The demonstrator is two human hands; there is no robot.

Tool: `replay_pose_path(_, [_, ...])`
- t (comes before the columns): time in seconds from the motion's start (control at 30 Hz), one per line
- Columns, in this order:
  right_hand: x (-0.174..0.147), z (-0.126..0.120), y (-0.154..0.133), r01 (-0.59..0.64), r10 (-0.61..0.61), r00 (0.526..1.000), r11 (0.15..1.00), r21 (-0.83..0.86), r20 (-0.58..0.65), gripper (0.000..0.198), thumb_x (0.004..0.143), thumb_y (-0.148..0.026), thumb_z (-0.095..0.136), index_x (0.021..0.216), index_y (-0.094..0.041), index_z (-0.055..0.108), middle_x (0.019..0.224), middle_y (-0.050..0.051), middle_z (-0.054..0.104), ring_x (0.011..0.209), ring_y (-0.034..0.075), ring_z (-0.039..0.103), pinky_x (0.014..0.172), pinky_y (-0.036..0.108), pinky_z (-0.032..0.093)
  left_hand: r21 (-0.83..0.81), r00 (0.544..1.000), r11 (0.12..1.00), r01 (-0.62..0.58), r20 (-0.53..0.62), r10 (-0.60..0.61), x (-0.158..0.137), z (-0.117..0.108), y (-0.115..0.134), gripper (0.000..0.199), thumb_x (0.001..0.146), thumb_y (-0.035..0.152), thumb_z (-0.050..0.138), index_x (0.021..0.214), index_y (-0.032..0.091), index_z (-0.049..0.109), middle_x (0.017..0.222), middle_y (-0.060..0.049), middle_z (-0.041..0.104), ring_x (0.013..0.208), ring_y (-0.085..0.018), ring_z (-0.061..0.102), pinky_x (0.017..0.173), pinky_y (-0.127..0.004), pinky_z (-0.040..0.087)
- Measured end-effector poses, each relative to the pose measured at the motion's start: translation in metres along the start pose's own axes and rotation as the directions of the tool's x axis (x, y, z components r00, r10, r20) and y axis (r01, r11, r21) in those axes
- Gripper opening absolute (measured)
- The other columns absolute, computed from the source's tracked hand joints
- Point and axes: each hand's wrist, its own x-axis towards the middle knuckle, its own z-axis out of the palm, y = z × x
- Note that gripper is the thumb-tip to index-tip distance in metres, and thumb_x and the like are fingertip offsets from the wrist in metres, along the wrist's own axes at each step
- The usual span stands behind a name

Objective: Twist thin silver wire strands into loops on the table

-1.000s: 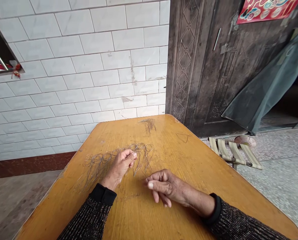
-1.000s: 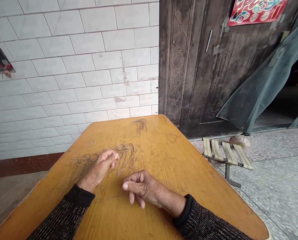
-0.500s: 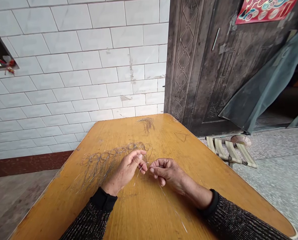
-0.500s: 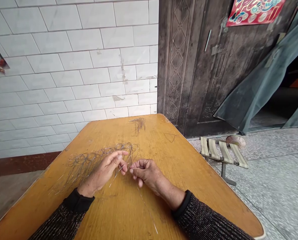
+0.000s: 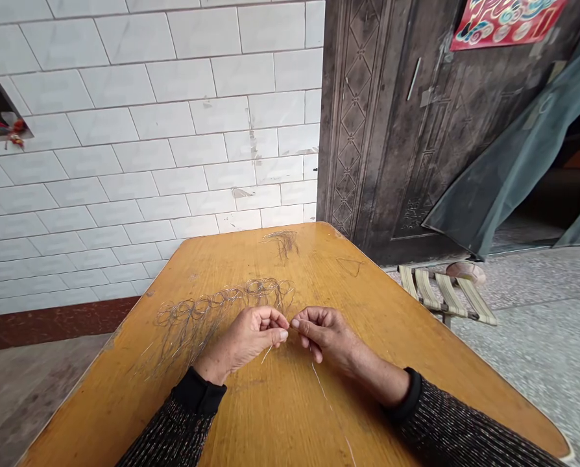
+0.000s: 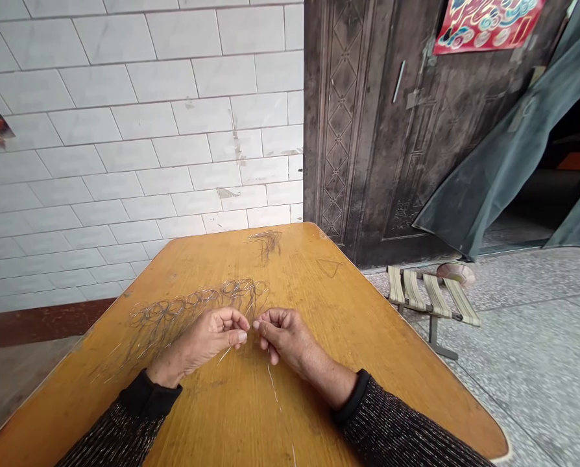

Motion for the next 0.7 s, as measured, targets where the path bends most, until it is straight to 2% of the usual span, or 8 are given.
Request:
replay_pose_path(0.13, [0.001,-0.002,-0.002,-0.004,0.006,0.999,0.999,0.033,-0.045,0.034,0.062,-0.046,0.064,0.059,-0.015,0.051,0.041,-0.006,0.052,0.024,0.004,0.040,0.028,0.016,0.024,0.078,1.000,0.997,-0.012,-0.017,0.013,-0.002,-0.002,0.001,0.027,0.066,0.017,0.061,0.093,0.017,0.056,0.075,0.001,0.056,0.069,-0.010,0.050,0.066,-0.024,0.041])
replay_pose_path(0.23, [0.001,-0.003,-0.002,-0.018,0.020,0.999,0.999,0.042,-0.043,0.032,0.062,-0.045,0.064,0.062,-0.015,0.052,0.041,-0.006,0.052,0.024,0.004,0.041,0.028,0.016,0.024,0.234,0.996,0.972,-0.036,-0.066,0.053,-0.001,-0.005,-0.001,0.017,0.068,0.019,0.059,0.085,0.016,0.058,0.071,0.001,0.055,0.066,-0.011,0.049,0.063,-0.024,0.041])
replay_pose_path(0.33, [0.001,-0.003,-0.002,-0.019,0.021,0.999,0.999,0.039,-0.040,0.031,0.064,-0.044,0.063,0.063,-0.015,0.052,0.041,-0.006,0.053,0.024,0.004,0.040,0.029,0.016,0.025,0.403,0.982,0.910,-0.098,-0.107,0.154,0.001,-0.006,-0.004,0.008,0.071,0.020,0.057,0.077,0.017,0.062,0.065,0.002,0.054,0.061,-0.011,0.046,0.058,-0.023,0.038])
replay_pose_path(0.47, [0.001,-0.003,-0.002,-0.016,0.017,0.999,1.000,0.018,-0.044,0.029,0.064,-0.042,0.062,0.062,-0.015,0.052,0.041,-0.005,0.053,0.024,0.004,0.040,0.028,0.016,0.024,0.526,0.958,0.827,-0.196,-0.076,0.276,0.001,-0.010,-0.004,0.011,0.073,0.022,0.057,0.075,0.019,0.066,0.066,0.000,0.054,0.059,-0.011,0.044,0.054,-0.022,0.034])
replay_pose_path(0.63, [0.001,-0.005,0.000,-0.006,0.006,0.999,1.000,-0.011,-0.041,0.029,0.065,-0.041,0.061,0.062,-0.015,0.051,0.041,-0.006,0.052,0.024,0.003,0.039,0.028,0.016,0.023,0.500,0.987,0.854,-0.142,0.000,0.163,-0.002,-0.016,-0.002,0.016,0.075,0.021,0.054,0.083,0.018,0.067,0.066,0.001,0.053,0.055,-0.010,0.042,0.051,-0.020,0.033])
replay_pose_path(0.7, [0.001,-0.005,0.001,-0.008,0.007,1.000,1.000,-0.018,-0.029,0.029,0.065,-0.042,0.060,0.062,-0.014,0.051,0.041,-0.006,0.052,0.024,0.003,0.039,0.028,0.016,0.024,0.510,0.986,0.849,-0.141,-0.002,0.165,-0.002,-0.017,-0.002,0.015,0.076,0.019,0.052,0.081,0.018,0.067,0.067,0.001,0.054,0.056,-0.010,0.043,0.052,-0.020,0.034])
